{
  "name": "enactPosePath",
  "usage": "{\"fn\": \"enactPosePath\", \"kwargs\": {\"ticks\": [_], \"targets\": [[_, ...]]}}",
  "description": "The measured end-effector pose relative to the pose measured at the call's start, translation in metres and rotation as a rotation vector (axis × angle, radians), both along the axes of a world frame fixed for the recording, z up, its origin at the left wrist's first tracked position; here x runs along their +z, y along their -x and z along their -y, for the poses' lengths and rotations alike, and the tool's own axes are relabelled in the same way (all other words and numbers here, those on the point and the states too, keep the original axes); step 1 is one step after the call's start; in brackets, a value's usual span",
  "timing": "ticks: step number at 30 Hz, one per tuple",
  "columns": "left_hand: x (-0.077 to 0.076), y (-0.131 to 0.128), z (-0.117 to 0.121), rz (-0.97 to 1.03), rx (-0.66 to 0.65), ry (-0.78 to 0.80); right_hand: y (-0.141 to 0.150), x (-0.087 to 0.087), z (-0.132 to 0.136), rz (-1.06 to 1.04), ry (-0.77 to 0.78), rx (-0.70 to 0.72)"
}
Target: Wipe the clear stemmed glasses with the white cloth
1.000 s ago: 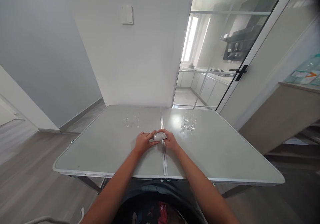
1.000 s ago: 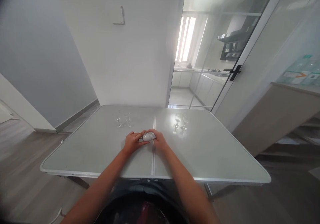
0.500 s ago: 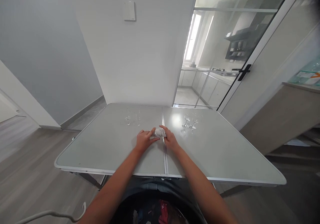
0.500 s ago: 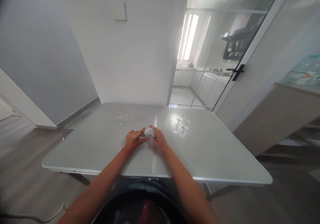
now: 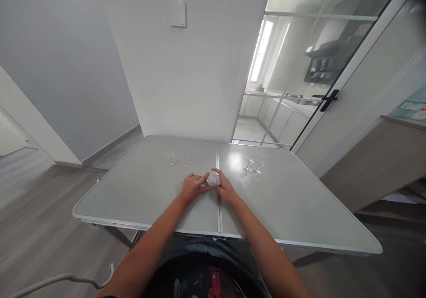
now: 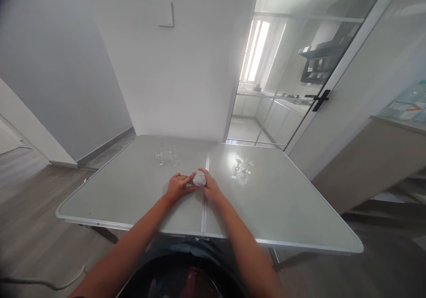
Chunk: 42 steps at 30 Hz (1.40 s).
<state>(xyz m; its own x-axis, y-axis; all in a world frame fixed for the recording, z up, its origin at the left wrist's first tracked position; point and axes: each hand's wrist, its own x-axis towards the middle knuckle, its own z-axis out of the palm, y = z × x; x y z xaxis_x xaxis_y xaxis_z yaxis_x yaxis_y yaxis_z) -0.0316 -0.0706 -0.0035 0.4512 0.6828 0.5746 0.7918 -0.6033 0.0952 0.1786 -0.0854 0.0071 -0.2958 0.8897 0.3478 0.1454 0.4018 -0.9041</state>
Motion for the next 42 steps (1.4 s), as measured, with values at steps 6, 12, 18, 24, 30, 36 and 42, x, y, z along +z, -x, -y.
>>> {"fn": "enactPosePath", "kwargs": {"ticks": [6,12,18,24,30,36,42], "targets": [[0.003,0.002,0.006,-0.063,-0.053,0.012,-0.001,0.0,-0.001,0.036,0.04,0.093],[0.0,-0.005,0.006,-0.007,-0.048,0.012,-0.002,0.01,-0.002,-0.168,0.115,0.041],[0.002,-0.009,0.008,0.061,0.006,0.01,0.006,0.007,-0.003,-0.191,-0.035,-0.163],[0.005,-0.012,0.009,0.071,0.016,0.038,0.009,0.001,0.0,-0.15,-0.113,-0.252],[0.005,-0.013,0.009,0.108,-0.011,0.028,0.009,-0.007,0.005,0.016,-0.291,-0.439],[0.001,-0.013,0.008,0.135,-0.019,0.039,0.009,-0.011,0.006,0.095,-0.432,-0.504],[0.001,-0.004,0.004,0.077,0.029,0.015,0.009,-0.001,0.002,-0.044,-0.133,-0.268]]}}
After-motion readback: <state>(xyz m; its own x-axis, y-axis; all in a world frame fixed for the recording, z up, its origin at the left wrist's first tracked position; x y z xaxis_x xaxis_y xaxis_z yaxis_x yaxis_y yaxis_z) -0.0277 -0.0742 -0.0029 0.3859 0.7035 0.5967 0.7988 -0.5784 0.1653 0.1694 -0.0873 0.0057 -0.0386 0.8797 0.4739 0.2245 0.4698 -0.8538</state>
